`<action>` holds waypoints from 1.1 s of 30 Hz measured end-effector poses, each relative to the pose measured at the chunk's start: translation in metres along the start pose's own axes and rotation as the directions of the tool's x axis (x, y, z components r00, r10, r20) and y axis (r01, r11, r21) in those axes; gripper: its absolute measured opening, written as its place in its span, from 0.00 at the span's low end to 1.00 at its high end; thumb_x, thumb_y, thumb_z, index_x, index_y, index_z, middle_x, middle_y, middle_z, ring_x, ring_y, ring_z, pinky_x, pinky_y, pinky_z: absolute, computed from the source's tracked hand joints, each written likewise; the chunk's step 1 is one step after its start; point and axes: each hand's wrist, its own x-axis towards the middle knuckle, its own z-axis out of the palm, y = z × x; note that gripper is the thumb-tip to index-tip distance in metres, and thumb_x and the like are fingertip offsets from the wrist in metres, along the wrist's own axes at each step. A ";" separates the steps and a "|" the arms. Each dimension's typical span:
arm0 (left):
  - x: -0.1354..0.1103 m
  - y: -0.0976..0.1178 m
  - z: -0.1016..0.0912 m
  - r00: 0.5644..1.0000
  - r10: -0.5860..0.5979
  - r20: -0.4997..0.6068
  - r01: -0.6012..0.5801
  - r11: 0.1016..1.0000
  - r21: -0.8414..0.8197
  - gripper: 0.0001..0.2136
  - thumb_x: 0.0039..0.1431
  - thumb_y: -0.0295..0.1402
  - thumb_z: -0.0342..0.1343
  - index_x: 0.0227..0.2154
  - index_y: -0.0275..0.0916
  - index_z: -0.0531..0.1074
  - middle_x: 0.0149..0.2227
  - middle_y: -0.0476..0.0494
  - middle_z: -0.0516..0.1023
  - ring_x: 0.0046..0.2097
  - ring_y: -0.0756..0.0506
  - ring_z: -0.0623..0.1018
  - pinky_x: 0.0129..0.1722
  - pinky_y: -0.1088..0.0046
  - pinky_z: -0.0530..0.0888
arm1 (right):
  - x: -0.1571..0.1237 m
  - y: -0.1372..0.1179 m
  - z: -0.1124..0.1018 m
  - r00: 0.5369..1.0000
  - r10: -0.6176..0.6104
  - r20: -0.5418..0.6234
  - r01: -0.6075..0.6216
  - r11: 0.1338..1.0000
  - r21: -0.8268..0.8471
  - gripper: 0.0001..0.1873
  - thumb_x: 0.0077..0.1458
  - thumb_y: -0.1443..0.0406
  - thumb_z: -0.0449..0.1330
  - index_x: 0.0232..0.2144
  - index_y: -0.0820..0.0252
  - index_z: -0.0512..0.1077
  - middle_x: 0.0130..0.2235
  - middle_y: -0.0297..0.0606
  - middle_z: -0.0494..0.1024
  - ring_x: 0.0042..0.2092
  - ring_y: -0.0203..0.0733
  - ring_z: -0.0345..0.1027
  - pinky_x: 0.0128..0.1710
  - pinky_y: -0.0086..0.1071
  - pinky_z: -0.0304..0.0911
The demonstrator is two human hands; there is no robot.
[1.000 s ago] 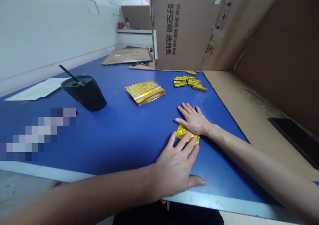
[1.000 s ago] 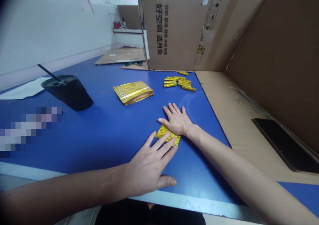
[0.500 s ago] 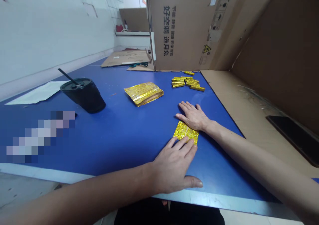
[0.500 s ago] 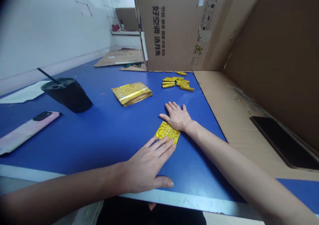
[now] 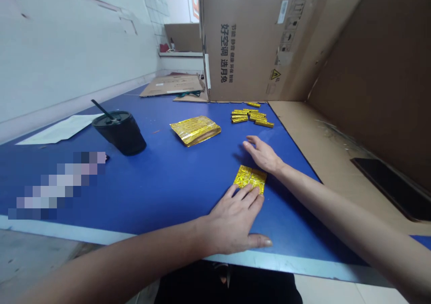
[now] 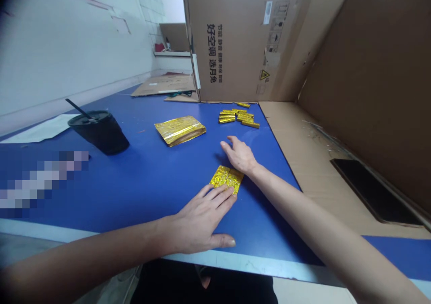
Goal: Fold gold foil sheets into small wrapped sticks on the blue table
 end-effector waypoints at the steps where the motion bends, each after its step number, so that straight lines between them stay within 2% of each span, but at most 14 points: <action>1: 0.000 0.000 0.000 1.000 -0.003 0.003 0.003 1.000 0.003 0.34 0.54 0.55 0.39 0.55 0.33 0.52 0.58 0.36 0.56 0.60 0.40 0.53 0.56 0.59 0.48 | -0.002 -0.006 0.001 1.000 -0.027 0.005 0.027 1.000 0.004 0.30 0.59 0.51 0.35 0.55 0.63 0.54 0.53 0.48 0.66 0.53 0.46 0.60 0.49 0.41 0.55; 3: 0.000 0.000 0.000 1.000 -0.008 0.006 0.007 1.000 0.005 0.34 0.54 0.55 0.39 0.56 0.33 0.52 0.59 0.36 0.55 0.60 0.39 0.52 0.56 0.59 0.48 | -0.005 -0.017 0.006 0.994 -0.105 0.028 0.105 0.994 0.000 0.31 0.56 0.48 0.42 0.55 0.58 0.55 0.57 0.44 0.60 0.59 0.49 0.48 0.55 0.48 0.44; 4: 0.000 0.000 0.000 1.000 -0.009 0.007 0.009 1.000 0.003 0.34 0.54 0.55 0.39 0.56 0.33 0.52 0.59 0.36 0.55 0.60 0.39 0.52 0.56 0.59 0.48 | -0.006 -0.021 0.009 0.985 -0.163 0.063 0.165 0.986 -0.030 0.32 0.55 0.48 0.42 0.56 0.60 0.55 0.59 0.46 0.56 0.60 0.52 0.43 0.55 0.52 0.40; 6: 0.000 0.000 0.000 1.000 -0.008 0.004 0.008 1.000 -0.005 0.35 0.54 0.55 0.39 0.56 0.33 0.51 0.59 0.36 0.55 0.60 0.39 0.53 0.56 0.59 0.48 | -0.005 -0.024 0.015 0.970 -0.199 0.138 0.207 0.977 -0.053 0.35 0.54 0.47 0.41 0.57 0.63 0.53 0.60 0.49 0.53 0.61 0.54 0.40 0.55 0.54 0.39; 15: 0.000 0.001 -0.001 1.000 0.003 -0.022 -0.004 1.000 -0.028 0.36 0.51 0.57 0.43 0.54 0.32 0.55 0.56 0.36 0.60 0.58 0.39 0.55 0.55 0.59 0.50 | 0.006 -0.012 0.021 0.964 -0.238 0.121 0.251 0.962 -0.105 0.35 0.56 0.48 0.38 0.57 0.65 0.53 0.59 0.49 0.56 0.60 0.53 0.43 0.55 0.52 0.41; 18: 0.004 -0.001 -0.006 1.000 0.013 -0.017 -0.013 0.999 -0.040 0.37 0.48 0.58 0.44 0.52 0.33 0.57 0.54 0.36 0.63 0.56 0.38 0.58 0.54 0.59 0.53 | 0.004 -0.014 0.020 0.964 -0.235 0.125 0.249 0.962 -0.111 0.35 0.56 0.47 0.38 0.57 0.64 0.53 0.59 0.49 0.56 0.60 0.53 0.44 0.55 0.52 0.42; 22: 0.017 -0.008 -0.017 0.999 0.028 0.018 -0.026 0.998 -0.066 0.34 0.50 0.56 0.44 0.51 0.31 0.59 0.50 0.34 0.66 0.52 0.37 0.64 0.52 0.58 0.57 | 0.003 -0.014 0.021 0.965 -0.234 0.120 0.246 0.965 -0.095 0.35 0.56 0.48 0.38 0.58 0.65 0.51 0.59 0.49 0.56 0.60 0.53 0.44 0.55 0.51 0.42; 25: 0.029 -0.017 -0.017 0.996 0.088 0.021 -0.087 0.994 -0.073 0.33 0.51 0.53 0.46 0.51 0.29 0.59 0.50 0.34 0.65 0.52 0.38 0.64 0.51 0.63 0.60 | 0.005 -0.012 0.022 0.968 -0.223 0.117 0.232 0.970 -0.075 0.36 0.56 0.47 0.38 0.58 0.66 0.51 0.59 0.50 0.55 0.60 0.54 0.44 0.55 0.51 0.42; 28: 0.035 -0.023 -0.009 0.991 0.134 0.016 -0.132 0.988 -0.084 0.32 0.51 0.52 0.47 0.51 0.30 0.60 0.51 0.34 0.64 0.53 0.38 0.63 0.52 0.63 0.59 | 0.006 -0.011 0.024 0.968 -0.217 0.123 0.226 0.972 -0.063 0.36 0.55 0.47 0.38 0.57 0.65 0.51 0.59 0.50 0.56 0.59 0.54 0.46 0.54 0.51 0.43; 33: 0.026 -0.025 0.001 0.992 0.119 0.035 -0.111 0.980 -0.162 0.42 0.48 0.59 0.44 0.56 0.27 0.53 0.58 0.30 0.55 0.59 0.36 0.54 0.56 0.59 0.53 | 0.006 -0.011 0.024 0.967 -0.219 0.129 0.227 0.973 -0.049 0.36 0.55 0.46 0.37 0.58 0.64 0.51 0.59 0.50 0.56 0.59 0.53 0.45 0.54 0.51 0.43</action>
